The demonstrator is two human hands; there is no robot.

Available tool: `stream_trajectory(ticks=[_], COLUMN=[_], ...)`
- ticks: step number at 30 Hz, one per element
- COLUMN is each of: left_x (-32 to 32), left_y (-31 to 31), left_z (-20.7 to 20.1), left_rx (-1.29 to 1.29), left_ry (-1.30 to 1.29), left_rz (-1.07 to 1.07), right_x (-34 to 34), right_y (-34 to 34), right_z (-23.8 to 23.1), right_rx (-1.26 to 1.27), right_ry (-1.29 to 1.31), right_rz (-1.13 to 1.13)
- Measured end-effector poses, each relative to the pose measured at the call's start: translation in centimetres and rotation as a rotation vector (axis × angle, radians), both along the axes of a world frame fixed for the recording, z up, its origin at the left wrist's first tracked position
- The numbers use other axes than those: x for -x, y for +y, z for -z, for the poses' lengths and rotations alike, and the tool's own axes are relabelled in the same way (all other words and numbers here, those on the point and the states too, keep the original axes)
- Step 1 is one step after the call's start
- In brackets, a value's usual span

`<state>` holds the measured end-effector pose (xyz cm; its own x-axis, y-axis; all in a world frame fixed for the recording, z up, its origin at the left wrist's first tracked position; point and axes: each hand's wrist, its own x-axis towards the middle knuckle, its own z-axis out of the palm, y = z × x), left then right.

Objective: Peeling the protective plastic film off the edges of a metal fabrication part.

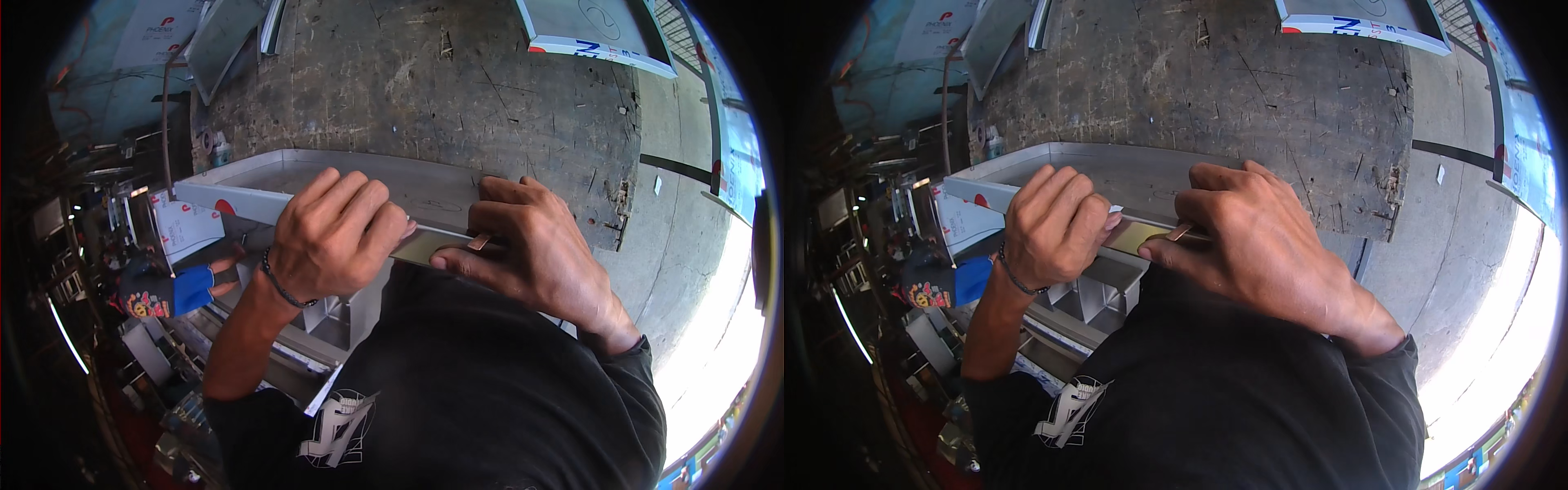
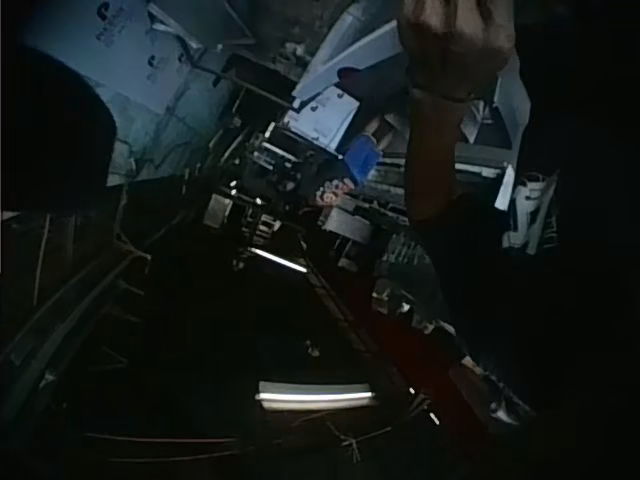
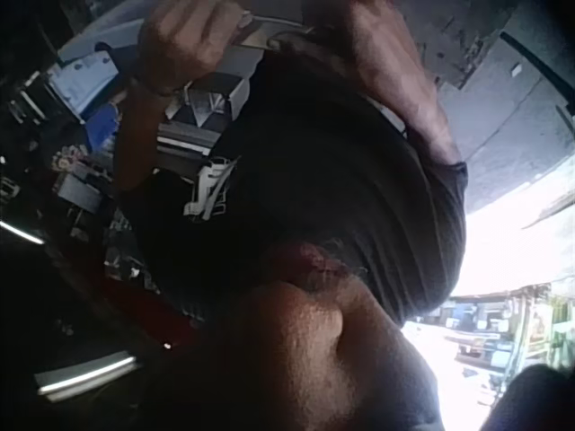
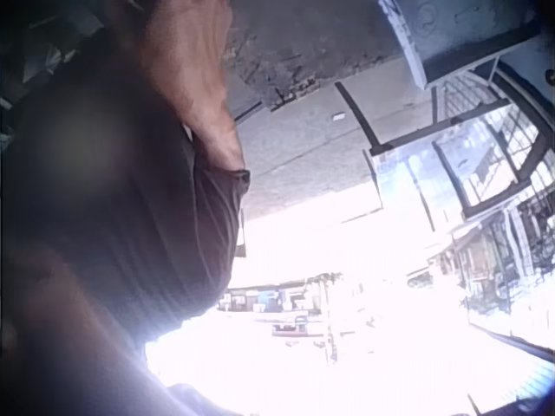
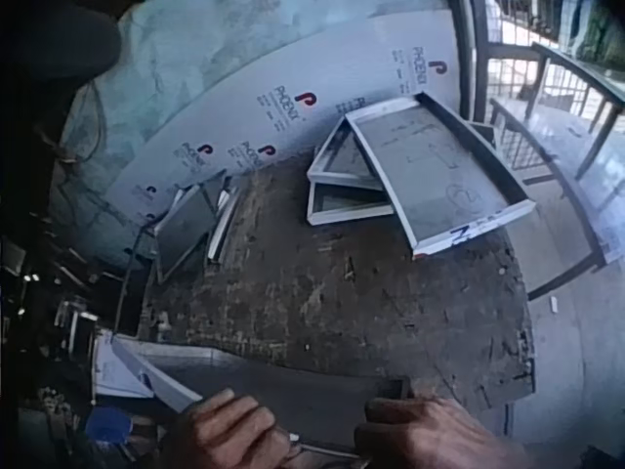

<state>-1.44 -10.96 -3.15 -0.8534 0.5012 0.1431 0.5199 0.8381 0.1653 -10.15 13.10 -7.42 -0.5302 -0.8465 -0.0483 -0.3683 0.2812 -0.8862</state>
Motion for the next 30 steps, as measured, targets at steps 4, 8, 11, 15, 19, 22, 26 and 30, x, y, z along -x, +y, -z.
stream_trajectory(ticks=[4,8,11,15,19,22,26,30], left_x=[0.0,-0.3,-0.3,-0.2,-0.8,-1.3,-2.7,-4.2], left_y=[0.0,0.3,0.4,0.9,0.9,0.7,-0.7,-2.2], left_z=[0.0,-0.3,-0.5,-1.7,-2.4,-2.4,-2.0,-1.7], left_rx=[-0.093,-0.068,-0.087,0.047,0.174,0.141,0.193,0.221], left_ry=[-0.085,-0.173,-0.204,-0.256,-0.275,-0.208,-0.157,-0.087], left_rz=[-0.022,-0.134,-0.225,-0.374,-0.481,-0.525,-0.587,-0.686], right_x=[-0.2,-0.3,-0.3,-0.3,-0.4,-0.5,-0.6,-0.2], right_y=[0.1,0.2,0.2,0.2,0.2,0.3,0.3,0.3], right_z=[-1.0,-0.8,-0.6,-0.6,-0.2,-0.1,0.0,-0.6], right_rx=[-0.034,-0.018,-0.019,-0.038,0.041,0.042,0.053,0.017], right_ry=[0.031,0.04,0.031,0.026,0.087,0.092,0.079,0.096], right_rz=[-0.012,-0.025,-0.032,-0.052,-0.003,-0.002,0.006,-0.028])
